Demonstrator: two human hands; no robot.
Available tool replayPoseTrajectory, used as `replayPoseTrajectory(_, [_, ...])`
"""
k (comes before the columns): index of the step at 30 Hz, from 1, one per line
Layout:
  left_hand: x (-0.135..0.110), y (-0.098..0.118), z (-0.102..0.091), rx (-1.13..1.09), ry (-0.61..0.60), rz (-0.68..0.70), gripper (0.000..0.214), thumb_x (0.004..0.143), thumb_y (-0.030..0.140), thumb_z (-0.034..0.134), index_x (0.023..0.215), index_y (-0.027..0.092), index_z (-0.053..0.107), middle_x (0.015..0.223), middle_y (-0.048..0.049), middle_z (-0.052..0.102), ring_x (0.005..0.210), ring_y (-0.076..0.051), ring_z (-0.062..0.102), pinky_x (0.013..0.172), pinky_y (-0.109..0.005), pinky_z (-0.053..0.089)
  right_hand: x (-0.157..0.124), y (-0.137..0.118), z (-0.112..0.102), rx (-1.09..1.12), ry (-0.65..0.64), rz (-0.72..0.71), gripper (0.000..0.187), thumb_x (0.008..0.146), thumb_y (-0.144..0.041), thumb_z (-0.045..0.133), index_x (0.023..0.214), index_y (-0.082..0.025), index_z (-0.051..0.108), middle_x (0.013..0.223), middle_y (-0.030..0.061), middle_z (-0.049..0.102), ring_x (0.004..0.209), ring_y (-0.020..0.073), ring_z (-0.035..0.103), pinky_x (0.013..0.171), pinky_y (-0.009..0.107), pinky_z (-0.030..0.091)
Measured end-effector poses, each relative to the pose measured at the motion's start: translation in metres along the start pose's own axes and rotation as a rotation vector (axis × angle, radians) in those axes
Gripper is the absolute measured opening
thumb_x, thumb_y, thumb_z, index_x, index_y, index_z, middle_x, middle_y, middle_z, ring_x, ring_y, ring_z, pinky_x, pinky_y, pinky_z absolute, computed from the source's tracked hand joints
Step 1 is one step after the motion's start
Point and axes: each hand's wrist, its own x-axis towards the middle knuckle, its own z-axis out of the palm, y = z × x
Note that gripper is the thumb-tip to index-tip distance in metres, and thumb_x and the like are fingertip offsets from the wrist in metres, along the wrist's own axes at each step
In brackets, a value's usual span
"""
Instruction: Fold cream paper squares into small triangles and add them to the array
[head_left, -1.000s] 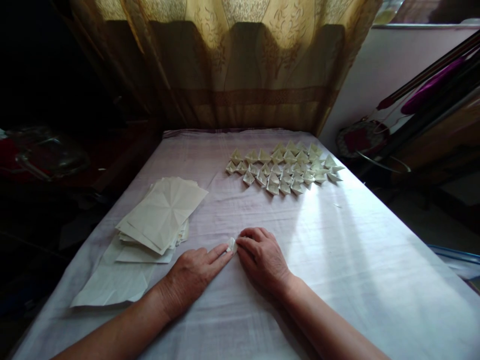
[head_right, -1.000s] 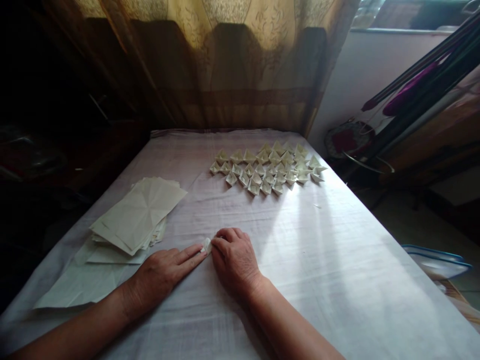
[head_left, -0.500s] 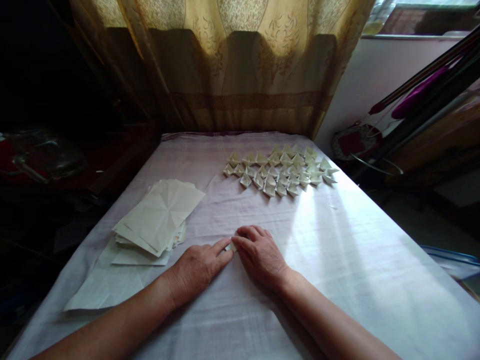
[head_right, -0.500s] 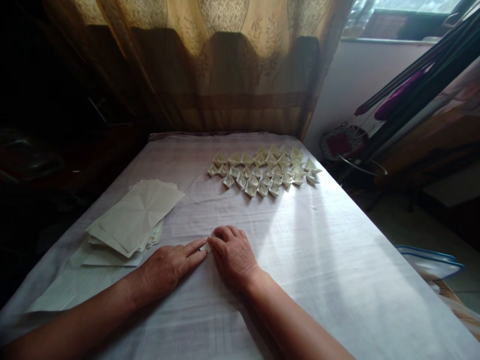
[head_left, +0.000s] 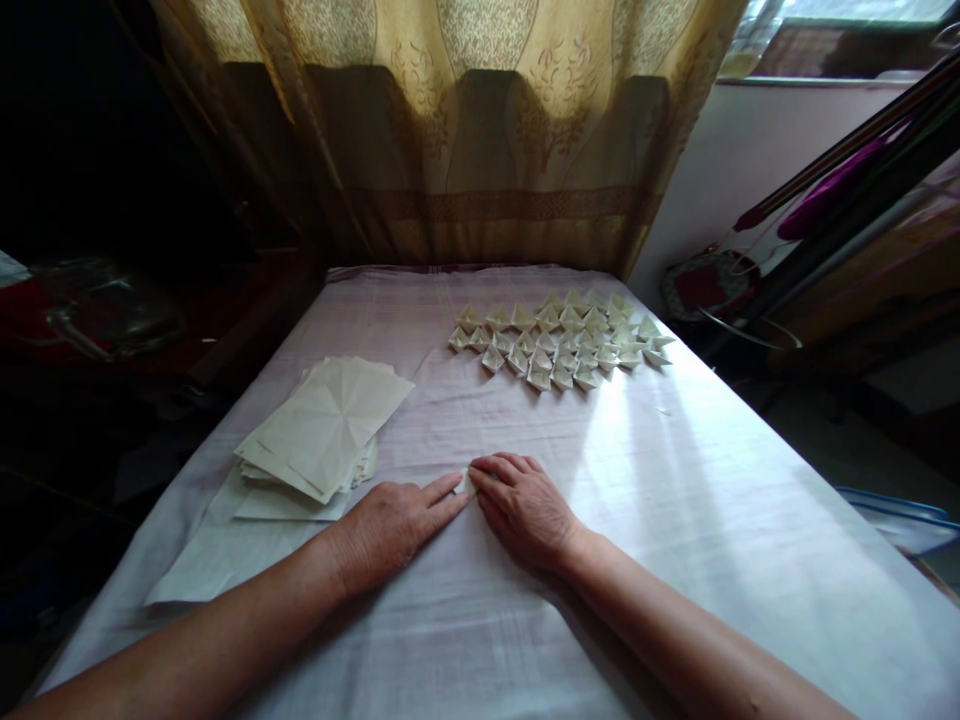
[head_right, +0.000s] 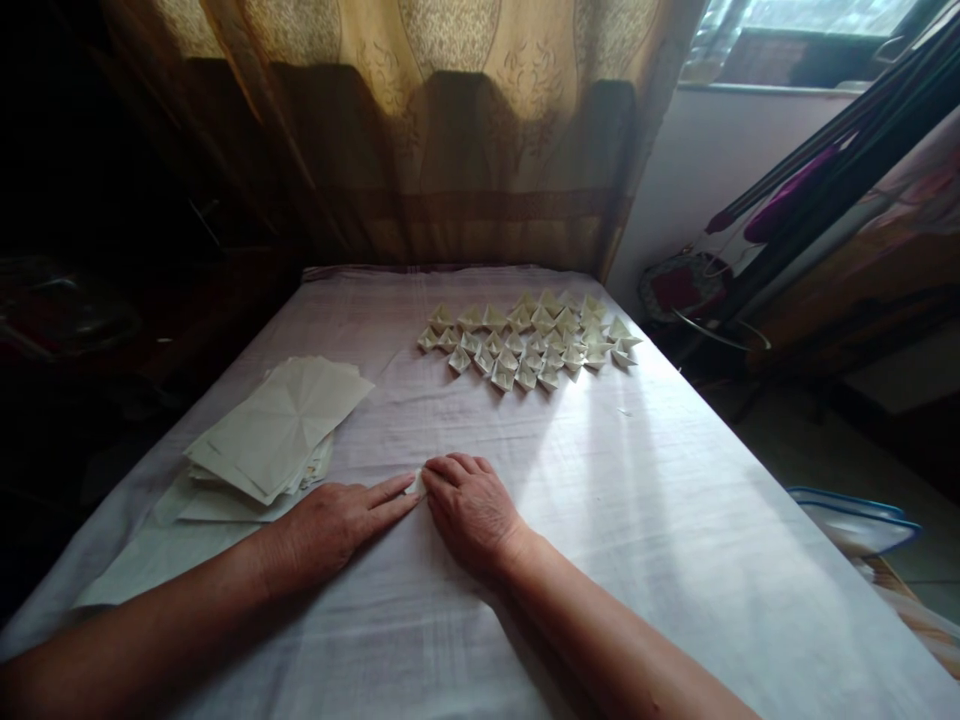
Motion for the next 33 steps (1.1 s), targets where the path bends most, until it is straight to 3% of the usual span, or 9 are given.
replayPoseTrajectory(4, [0.001,0.001,0.001,0.033,0.000,0.006,0.058,0.094,0.008,0.039,0.148,0.029,0.035,0.149,-0.0088,0.047,0.095,-0.017,0.069,0.082,-0.028,0.055,-0.004,-0.001,0.003,-0.018,0.038,-0.016,0.029,0.094,-0.020,0.054,0.120,-0.021,0.065,0.121,0.0092,0.066,0.110,0.0242,0.054,0.091,0.038,0.041])
replayPoseTrajectory(10, [0.001,0.013,0.007,0.093,0.022,-0.041,0.053,0.093,0.007,0.041,0.144,0.023,0.040,0.135,-0.0111,0.058,0.097,-0.018,0.068,0.082,-0.030,0.056,0.002,-0.010,-0.003,-0.115,-0.003,0.006,0.019,0.090,-0.018,0.060,0.107,-0.020,0.068,0.106,0.0077,0.068,0.098,0.0238,0.056,0.082,0.035,0.041])
replayPoseTrajectory(17, [-0.006,0.014,0.017,0.054,0.058,-0.082,0.057,0.093,0.007,0.042,0.146,0.026,0.037,0.140,-0.0098,0.054,0.103,-0.018,0.066,0.087,-0.031,0.056,-0.001,-0.015,0.001,-0.129,0.039,-0.042,0.016,0.091,-0.019,0.062,0.107,-0.021,0.067,0.104,0.0064,0.068,0.095,0.0219,0.055,0.084,0.034,0.040])
replayPoseTrajectory(27, [-0.004,0.013,0.011,-0.042,0.047,-0.130,0.058,0.093,0.007,0.040,0.146,0.031,0.037,0.137,-0.0058,0.056,0.107,-0.017,0.065,0.094,-0.031,0.054,0.008,-0.015,-0.007,-0.161,-0.164,-0.045,0.015,0.094,-0.021,0.058,0.105,-0.020,0.068,0.099,0.0079,0.068,0.092,0.0227,0.057,0.080,0.036,0.041])
replayPoseTrajectory(33, [-0.006,0.012,0.012,-0.079,0.057,-0.132,0.052,0.094,0.009,0.043,0.141,0.033,0.044,0.139,-0.0037,0.055,0.112,-0.018,0.063,0.095,-0.031,0.053,-0.005,-0.014,0.000,-0.068,-0.038,-0.025,0.026,0.097,-0.023,0.053,0.120,-0.024,0.064,0.110,0.0075,0.067,0.096,0.0217,0.056,0.083,0.035,0.040])
